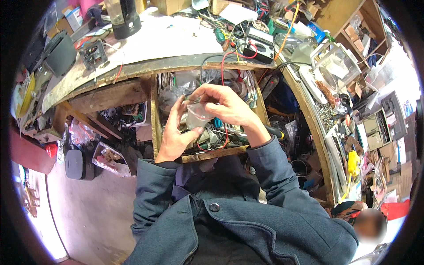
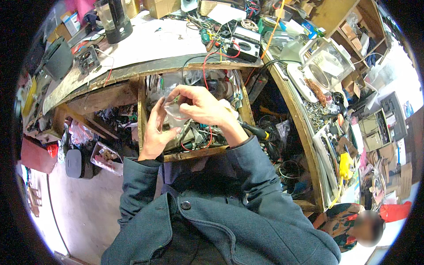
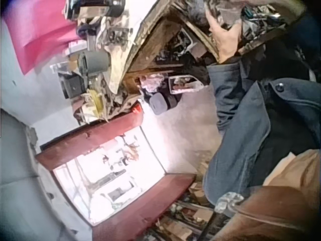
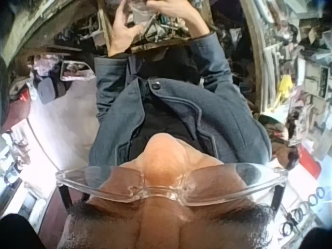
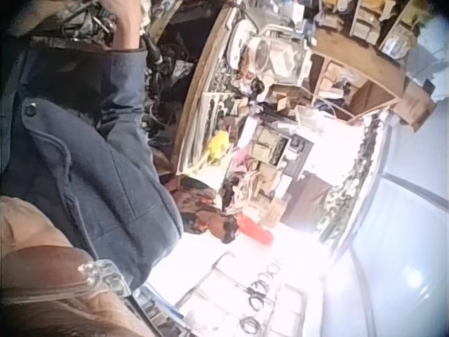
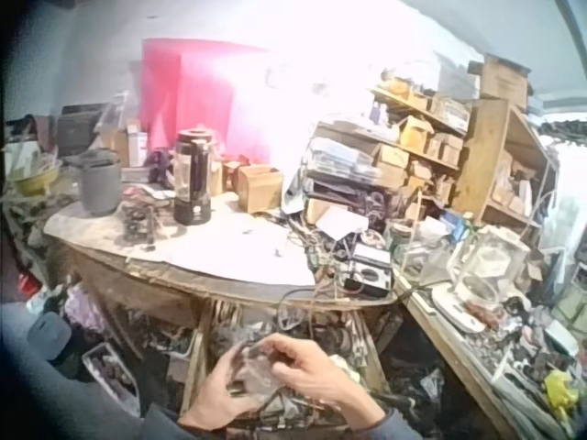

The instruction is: The person works at a cluttered workbench, handling small electronic components and wires. They use a screwdriver to manipulate parts, open a plastic bag to retrieve a component, and connect wires to a small device. The person continues to assemble and adjust the electronic parts throughout the clip.

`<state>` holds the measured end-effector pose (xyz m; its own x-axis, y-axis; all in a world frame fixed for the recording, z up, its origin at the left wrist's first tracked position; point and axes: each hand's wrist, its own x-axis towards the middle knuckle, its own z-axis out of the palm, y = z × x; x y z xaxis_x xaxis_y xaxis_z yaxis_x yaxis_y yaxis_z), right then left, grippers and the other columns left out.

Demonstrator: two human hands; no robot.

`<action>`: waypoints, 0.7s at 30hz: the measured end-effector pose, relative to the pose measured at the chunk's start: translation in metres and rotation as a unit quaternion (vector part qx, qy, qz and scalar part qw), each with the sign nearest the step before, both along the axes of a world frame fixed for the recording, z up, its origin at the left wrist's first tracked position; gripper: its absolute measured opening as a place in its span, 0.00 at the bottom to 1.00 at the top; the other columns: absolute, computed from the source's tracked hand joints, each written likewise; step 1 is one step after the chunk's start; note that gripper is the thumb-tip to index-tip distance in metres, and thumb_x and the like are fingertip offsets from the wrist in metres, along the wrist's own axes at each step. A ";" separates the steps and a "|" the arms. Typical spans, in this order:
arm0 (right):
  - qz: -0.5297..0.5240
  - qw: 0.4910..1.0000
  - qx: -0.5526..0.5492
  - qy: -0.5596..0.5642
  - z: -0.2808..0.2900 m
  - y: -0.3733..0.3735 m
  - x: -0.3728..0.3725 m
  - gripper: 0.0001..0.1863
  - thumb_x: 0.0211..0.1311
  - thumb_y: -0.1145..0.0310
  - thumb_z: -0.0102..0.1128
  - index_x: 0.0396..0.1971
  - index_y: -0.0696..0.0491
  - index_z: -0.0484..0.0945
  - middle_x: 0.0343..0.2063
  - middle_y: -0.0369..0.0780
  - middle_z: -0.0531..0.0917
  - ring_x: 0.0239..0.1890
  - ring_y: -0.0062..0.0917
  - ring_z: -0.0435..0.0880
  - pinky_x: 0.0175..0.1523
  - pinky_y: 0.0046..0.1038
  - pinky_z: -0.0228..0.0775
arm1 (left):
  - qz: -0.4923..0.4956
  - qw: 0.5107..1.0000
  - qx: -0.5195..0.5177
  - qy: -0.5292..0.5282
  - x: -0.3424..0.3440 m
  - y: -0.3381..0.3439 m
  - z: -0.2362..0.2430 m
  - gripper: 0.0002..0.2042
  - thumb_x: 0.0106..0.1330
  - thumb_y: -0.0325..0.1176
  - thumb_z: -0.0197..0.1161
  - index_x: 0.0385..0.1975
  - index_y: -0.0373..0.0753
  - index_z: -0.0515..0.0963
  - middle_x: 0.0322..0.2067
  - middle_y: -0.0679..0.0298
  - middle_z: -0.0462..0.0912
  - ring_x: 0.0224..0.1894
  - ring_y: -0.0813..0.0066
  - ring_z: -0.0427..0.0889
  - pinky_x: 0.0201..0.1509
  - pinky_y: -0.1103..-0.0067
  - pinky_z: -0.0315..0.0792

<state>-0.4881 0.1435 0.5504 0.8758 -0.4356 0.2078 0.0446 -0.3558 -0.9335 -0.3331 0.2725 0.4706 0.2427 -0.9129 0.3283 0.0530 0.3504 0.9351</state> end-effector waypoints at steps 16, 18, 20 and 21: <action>-0.137 0.956 -0.259 0.013 0.007 0.028 -0.042 0.08 0.57 0.68 0.68 0.33 0.57 0.82 0.27 0.45 0.84 0.31 0.36 0.85 0.37 0.33 0.75 | 0.067 0.990 0.036 -0.118 -0.010 0.008 0.035 0.09 0.73 0.29 0.60 0.44 0.31 0.82 0.38 0.68 0.85 0.42 0.82 0.79 0.49 0.83 0.72; -0.170 0.944 -0.283 0.002 0.014 0.035 -0.051 0.08 0.58 0.68 0.67 0.32 0.56 0.81 0.26 0.46 0.83 0.30 0.38 0.85 0.35 0.35 0.75 | 0.090 0.983 -0.002 -0.161 -0.017 0.004 0.034 0.10 0.72 0.28 0.61 0.47 0.32 0.83 0.37 0.65 0.87 0.39 0.81 0.81 0.45 0.82 0.74; -0.171 0.934 -0.313 0.022 0.014 0.040 -0.060 0.08 0.57 0.68 0.67 0.32 0.56 0.80 0.25 0.46 0.83 0.29 0.41 0.84 0.34 0.37 0.74 | 0.068 0.978 -0.004 -0.199 -0.020 0.002 0.034 0.08 0.71 0.28 0.62 0.44 0.33 0.83 0.33 0.61 0.87 0.35 0.76 0.82 0.42 0.80 0.74; -0.159 0.932 -0.323 0.040 0.010 0.040 -0.065 0.08 0.57 0.68 0.67 0.32 0.56 0.80 0.24 0.46 0.82 0.28 0.42 0.84 0.33 0.38 0.73 | 0.069 0.971 -0.029 -0.228 -0.021 -0.002 0.030 0.08 0.70 0.28 0.62 0.43 0.33 0.83 0.32 0.59 0.87 0.33 0.75 0.83 0.41 0.80 0.74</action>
